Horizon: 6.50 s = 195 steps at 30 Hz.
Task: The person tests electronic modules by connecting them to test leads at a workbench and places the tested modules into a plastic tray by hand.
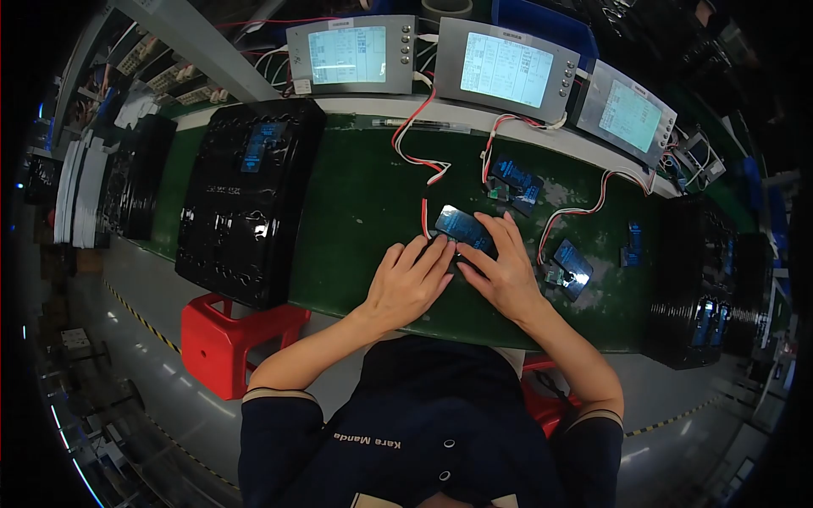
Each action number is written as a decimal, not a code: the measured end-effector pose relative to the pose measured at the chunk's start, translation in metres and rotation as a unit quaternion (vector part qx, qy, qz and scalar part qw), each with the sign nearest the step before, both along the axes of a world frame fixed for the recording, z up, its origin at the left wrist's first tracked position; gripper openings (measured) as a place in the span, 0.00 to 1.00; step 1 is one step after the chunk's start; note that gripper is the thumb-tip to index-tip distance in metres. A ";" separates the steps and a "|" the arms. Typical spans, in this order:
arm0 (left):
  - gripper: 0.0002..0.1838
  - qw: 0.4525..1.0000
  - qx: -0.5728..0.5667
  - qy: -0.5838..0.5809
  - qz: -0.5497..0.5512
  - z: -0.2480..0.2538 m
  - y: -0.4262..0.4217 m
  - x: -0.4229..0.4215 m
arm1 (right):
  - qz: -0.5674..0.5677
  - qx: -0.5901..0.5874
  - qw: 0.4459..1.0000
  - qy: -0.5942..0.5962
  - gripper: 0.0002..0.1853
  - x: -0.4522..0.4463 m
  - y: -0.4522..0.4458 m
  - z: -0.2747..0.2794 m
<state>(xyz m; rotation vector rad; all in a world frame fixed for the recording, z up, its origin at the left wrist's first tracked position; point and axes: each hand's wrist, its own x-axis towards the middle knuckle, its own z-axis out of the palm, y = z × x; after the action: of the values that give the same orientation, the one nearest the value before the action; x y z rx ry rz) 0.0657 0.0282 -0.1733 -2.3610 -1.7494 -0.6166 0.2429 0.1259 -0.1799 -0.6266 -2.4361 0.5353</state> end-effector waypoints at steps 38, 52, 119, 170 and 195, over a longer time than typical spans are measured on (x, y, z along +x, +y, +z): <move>0.23 0.999 0.039 0.000 -0.020 -0.003 -0.012 -0.015 | -0.734 -0.101 0.651 -0.168 0.28 0.322 0.012 0.122; 0.25 0.999 0.029 -0.014 -0.033 -0.002 -0.009 -0.014 | -0.586 -0.113 0.752 -0.278 0.39 0.311 0.004 0.147; 0.12 0.822 0.006 -0.479 0.308 0.106 0.044 -0.254 | -0.099 -0.456 0.828 0.311 0.35 0.163 0.094 0.017; 0.06 0.717 -0.355 -0.600 0.001 0.020 0.073 0.113 | -0.141 -0.025 0.989 0.037 0.19 0.135 0.000 0.033; 0.21 0.991 0.008 -0.045 -0.127 -0.009 0.044 0.119 | -0.116 -0.030 0.993 -0.009 0.16 0.149 0.002 0.002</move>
<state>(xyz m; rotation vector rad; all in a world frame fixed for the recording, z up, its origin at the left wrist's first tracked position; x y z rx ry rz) 0.1850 0.0723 -0.1822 -2.6056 -1.4798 -0.7799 0.3920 0.1281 -0.1780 -0.9288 -2.3293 0.5103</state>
